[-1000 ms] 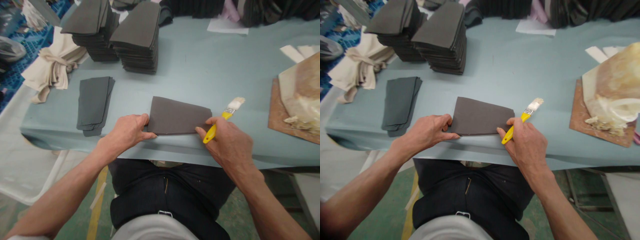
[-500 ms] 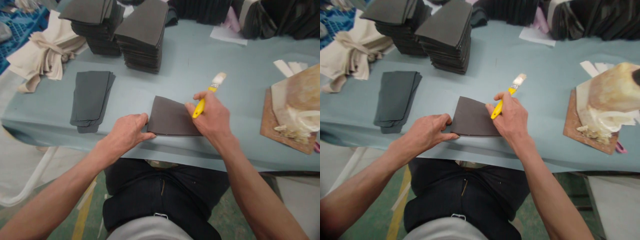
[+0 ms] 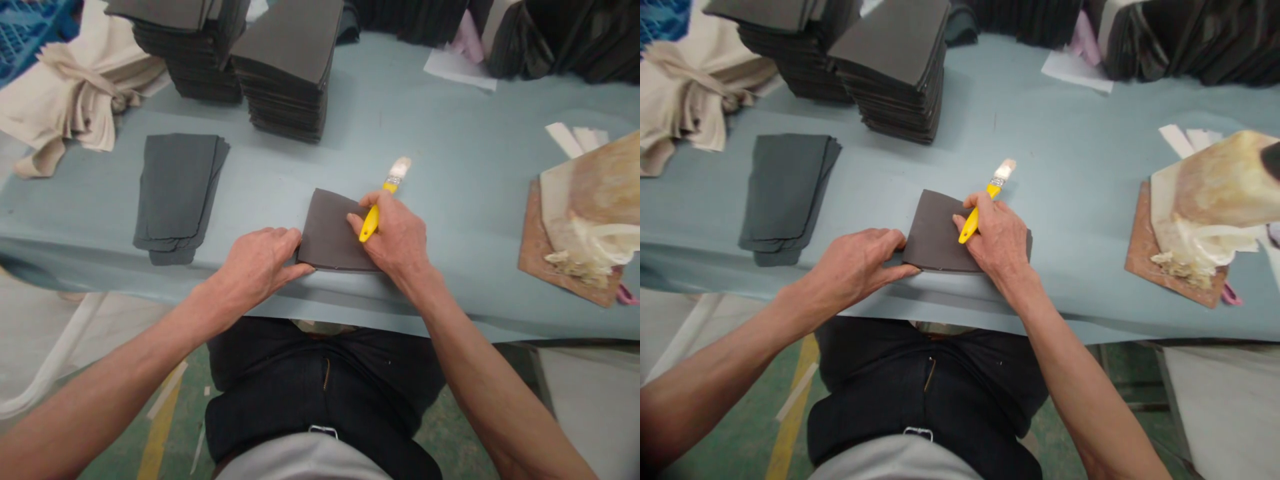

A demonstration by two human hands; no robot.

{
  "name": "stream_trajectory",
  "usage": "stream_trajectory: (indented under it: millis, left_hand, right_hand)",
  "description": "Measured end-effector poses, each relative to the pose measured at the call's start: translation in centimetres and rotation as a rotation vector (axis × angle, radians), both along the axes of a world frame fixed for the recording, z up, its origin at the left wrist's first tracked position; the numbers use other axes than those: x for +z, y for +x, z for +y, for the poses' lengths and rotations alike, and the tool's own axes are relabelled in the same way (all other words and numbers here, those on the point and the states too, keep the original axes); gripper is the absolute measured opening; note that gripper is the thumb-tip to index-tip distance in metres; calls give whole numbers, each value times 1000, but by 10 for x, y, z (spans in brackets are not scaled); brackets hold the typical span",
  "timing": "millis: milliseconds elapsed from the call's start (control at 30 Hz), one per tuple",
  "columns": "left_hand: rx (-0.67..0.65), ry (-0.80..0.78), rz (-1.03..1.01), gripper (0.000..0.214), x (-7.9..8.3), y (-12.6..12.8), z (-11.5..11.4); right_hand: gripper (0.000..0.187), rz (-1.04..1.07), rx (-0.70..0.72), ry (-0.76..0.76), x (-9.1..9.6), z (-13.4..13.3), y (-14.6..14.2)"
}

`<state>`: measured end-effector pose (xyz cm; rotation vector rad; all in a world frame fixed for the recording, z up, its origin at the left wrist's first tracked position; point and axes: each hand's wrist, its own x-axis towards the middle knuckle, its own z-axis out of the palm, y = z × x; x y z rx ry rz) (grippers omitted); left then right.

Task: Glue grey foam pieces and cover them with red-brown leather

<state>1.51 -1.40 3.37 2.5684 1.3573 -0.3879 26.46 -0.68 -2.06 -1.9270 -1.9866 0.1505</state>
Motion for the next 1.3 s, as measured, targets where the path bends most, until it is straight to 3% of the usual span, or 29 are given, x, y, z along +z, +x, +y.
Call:
stream_trajectory:
  millis: [733,900,967,1100,1200,1300]
  left_hand:
    - [-4,8,-17,34,-2,0,1]
    - [9,26,-8,43,2,-15,1]
    - [21,83,-103,47,4,-23,5]
    - [-42,243,-430,28,2,-22,17]
    - [-170,206,-598,25,-13,-9,27]
    - [-205,210,-659,25,-34,1,34]
  right_hand:
    - [25,-3,79,122,-5,-9,-5]
    - [24,12,68,132,-6,-9,-7]
    - [23,21,79,135,-6,-9,-7]
    - [20,37,105,139,-7,-8,-6]
    - [16,39,114,152,-7,-8,-7]
    - [13,34,119,178,-6,-8,-8]
